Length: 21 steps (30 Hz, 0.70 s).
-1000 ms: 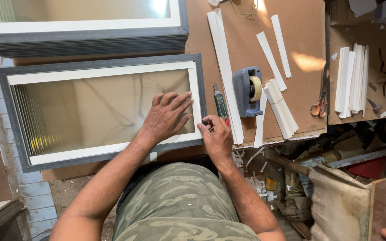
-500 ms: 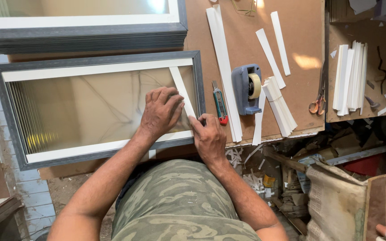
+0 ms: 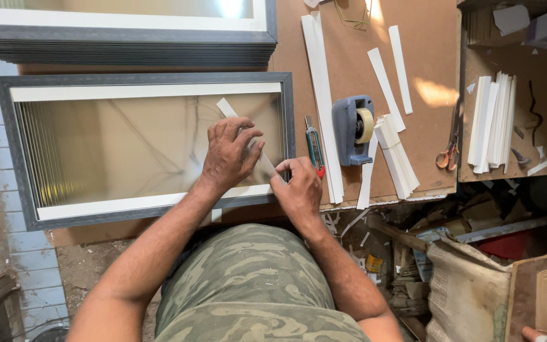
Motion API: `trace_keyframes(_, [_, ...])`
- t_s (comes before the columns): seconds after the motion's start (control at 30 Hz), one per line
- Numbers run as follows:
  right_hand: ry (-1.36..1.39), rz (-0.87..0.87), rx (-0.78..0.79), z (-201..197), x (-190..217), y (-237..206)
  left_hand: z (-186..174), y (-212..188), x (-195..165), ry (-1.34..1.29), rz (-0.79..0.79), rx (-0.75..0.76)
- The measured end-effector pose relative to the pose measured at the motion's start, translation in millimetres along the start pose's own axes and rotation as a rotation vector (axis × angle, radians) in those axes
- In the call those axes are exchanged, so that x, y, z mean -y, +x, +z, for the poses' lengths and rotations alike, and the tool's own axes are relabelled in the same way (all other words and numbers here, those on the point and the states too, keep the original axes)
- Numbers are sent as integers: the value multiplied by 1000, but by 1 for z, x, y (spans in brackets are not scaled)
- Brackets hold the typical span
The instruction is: The person assembles a window frame by cutting white plastic strips to size with scissors and fitting them into the frame's grooves. They repeatedly measure, cut, and insert the strips to complete the frame's perimeter.
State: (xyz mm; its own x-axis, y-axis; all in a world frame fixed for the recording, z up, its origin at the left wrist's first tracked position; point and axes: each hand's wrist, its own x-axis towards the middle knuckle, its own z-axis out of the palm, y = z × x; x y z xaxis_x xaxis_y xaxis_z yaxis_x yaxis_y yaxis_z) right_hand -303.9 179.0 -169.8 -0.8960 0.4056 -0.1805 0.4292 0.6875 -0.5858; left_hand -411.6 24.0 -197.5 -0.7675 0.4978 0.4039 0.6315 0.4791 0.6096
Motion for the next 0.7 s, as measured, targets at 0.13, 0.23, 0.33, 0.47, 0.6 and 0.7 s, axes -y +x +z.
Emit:
trace_keyframes(0.13, [276, 97, 122, -9, -9, 5, -2, -5, 3, -4, -17, -57])
trace_keyframes(0.23, [534, 185, 193, -22, -18, 7, -2, -6, 5, -12, -55, -86])
trace_keyframes(0.33, [646, 148, 71, -24, -22, 9, -1, -6, 7, 15, -58, -49])
trace_keyframes(0.47, [511, 104, 51, -14, -16, 15, 1, -4, 7, 23, -32, 19])
trace_keyframes(0.6, [170, 88, 61, -3, -10, 11, 1, -2, 4, 89, 26, 89])
trace_keyframes(0.7, [23, 22, 37, -3, -11, 6, 2, -1, 2, 118, 82, 155])
